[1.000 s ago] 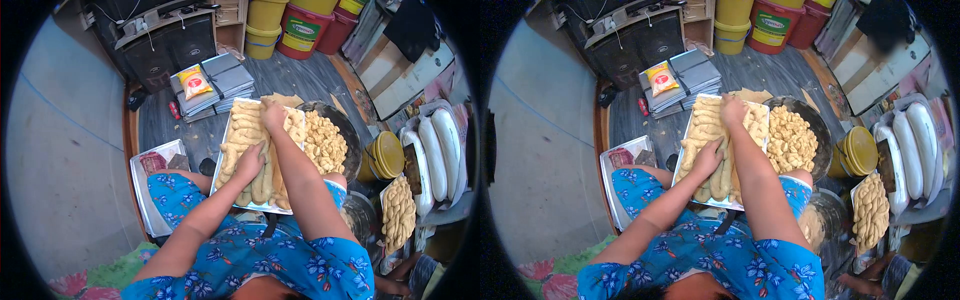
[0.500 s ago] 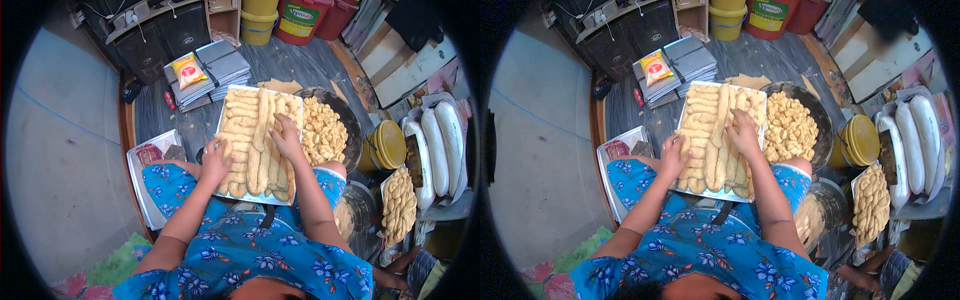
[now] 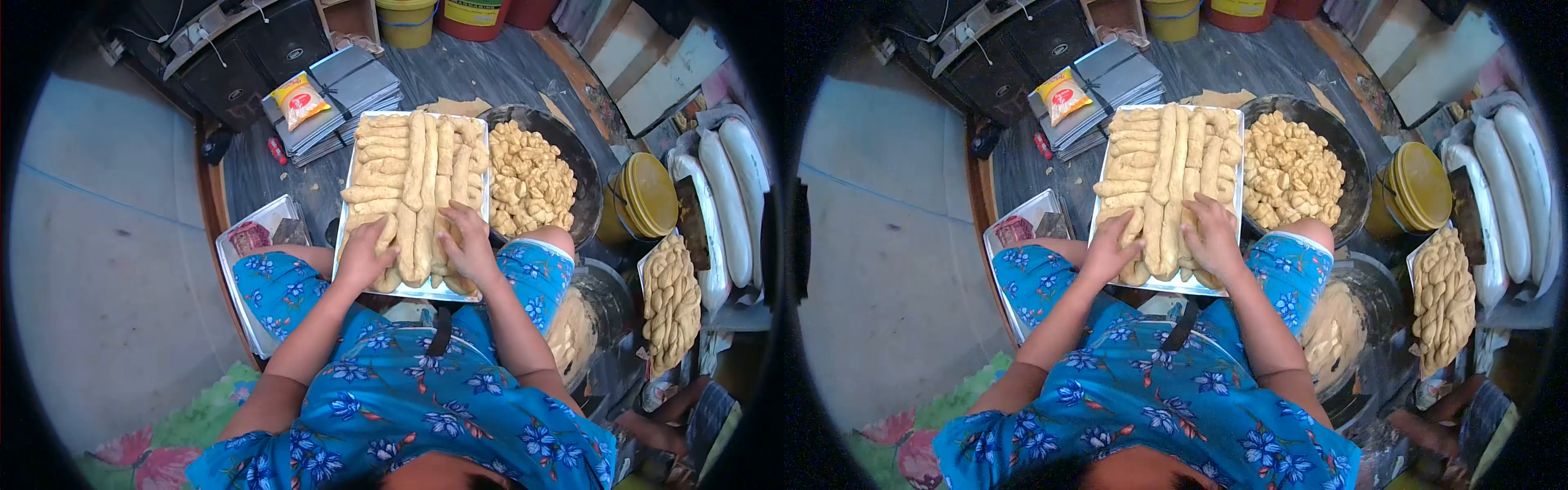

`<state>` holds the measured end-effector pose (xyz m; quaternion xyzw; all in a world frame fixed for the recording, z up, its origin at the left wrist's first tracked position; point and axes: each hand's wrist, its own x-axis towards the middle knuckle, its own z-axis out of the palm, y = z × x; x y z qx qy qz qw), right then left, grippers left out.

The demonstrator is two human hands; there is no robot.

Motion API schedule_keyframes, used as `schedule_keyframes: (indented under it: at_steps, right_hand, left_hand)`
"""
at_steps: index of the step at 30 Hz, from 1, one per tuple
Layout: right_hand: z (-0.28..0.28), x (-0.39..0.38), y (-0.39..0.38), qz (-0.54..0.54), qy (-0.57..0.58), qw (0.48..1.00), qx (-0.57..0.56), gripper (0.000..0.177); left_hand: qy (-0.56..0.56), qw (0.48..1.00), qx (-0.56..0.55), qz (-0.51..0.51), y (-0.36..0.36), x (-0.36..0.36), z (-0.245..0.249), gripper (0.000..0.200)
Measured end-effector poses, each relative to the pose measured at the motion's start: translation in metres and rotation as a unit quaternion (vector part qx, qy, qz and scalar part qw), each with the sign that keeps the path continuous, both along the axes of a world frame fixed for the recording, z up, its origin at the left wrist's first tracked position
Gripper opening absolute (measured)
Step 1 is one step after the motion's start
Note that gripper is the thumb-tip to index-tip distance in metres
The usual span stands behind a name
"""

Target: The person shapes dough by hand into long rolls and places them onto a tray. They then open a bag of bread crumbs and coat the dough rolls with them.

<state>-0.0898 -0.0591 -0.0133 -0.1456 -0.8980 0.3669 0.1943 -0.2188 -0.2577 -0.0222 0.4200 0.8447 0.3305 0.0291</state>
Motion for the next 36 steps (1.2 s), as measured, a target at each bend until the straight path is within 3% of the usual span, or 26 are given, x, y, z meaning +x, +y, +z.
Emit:
schedule_keyframes:
  at_steps: [1,7,10,13,17,20,23,26,32,34,36]
  right_hand:
    - [0.0,0.001,-0.003,0.01,0.007,1.0,0.003,0.042]
    - [0.006,0.003,-0.015,0.053,0.036,0.998,-0.02,0.04]
    - [0.005,0.004,-0.016,0.054,0.039,0.997,-0.037,0.04]
    - [0.007,0.006,-0.019,0.051,0.045,0.997,-0.04,0.038]
    - [0.001,0.011,-0.018,0.05,0.062,0.996,-0.048,0.037]
    - [-0.002,0.011,-0.019,0.049,0.06,0.995,-0.063,0.035]
    - [-0.001,0.011,-0.018,0.043,0.066,0.996,-0.049,0.034]
    - [-0.002,0.01,-0.018,0.024,0.082,0.996,0.0,0.035]
    - [-0.015,0.007,-0.023,0.007,0.092,0.995,0.027,0.035]
    - [-0.02,0.008,-0.026,0.008,0.09,0.995,0.041,0.035]
    - [-0.024,0.008,-0.027,0.02,0.098,0.994,0.034,0.036]
  left_hand:
    - [-0.082,0.994,-0.066,0.0,0.0,0.002,0.008,0.055]
    - [-0.23,0.97,0.075,0.024,0.0,-0.016,0.003,0.052]
    - [-0.104,0.994,0.02,-0.012,0.005,-0.014,-0.023,0.05]
    - [-0.106,0.984,-0.113,0.087,0.02,0.017,-0.007,0.048]
    - [-0.031,0.998,0.002,0.055,0.017,0.012,-0.034,0.05]
    - [-0.123,0.987,-0.058,0.081,0.017,0.019,-0.024,0.054]
    - [0.089,0.986,-0.106,0.09,0.017,0.032,-0.019,0.061]
    - [0.068,0.995,-0.062,0.03,0.025,0.029,-0.035,0.061]
    - [0.009,0.994,-0.087,0.06,0.047,0.027,-0.042,0.062]
    - [-0.008,0.998,0.032,0.057,0.046,0.021,-0.064,0.057]
    - [-0.117,0.984,0.11,0.08,0.048,0.021,-0.074,0.056]
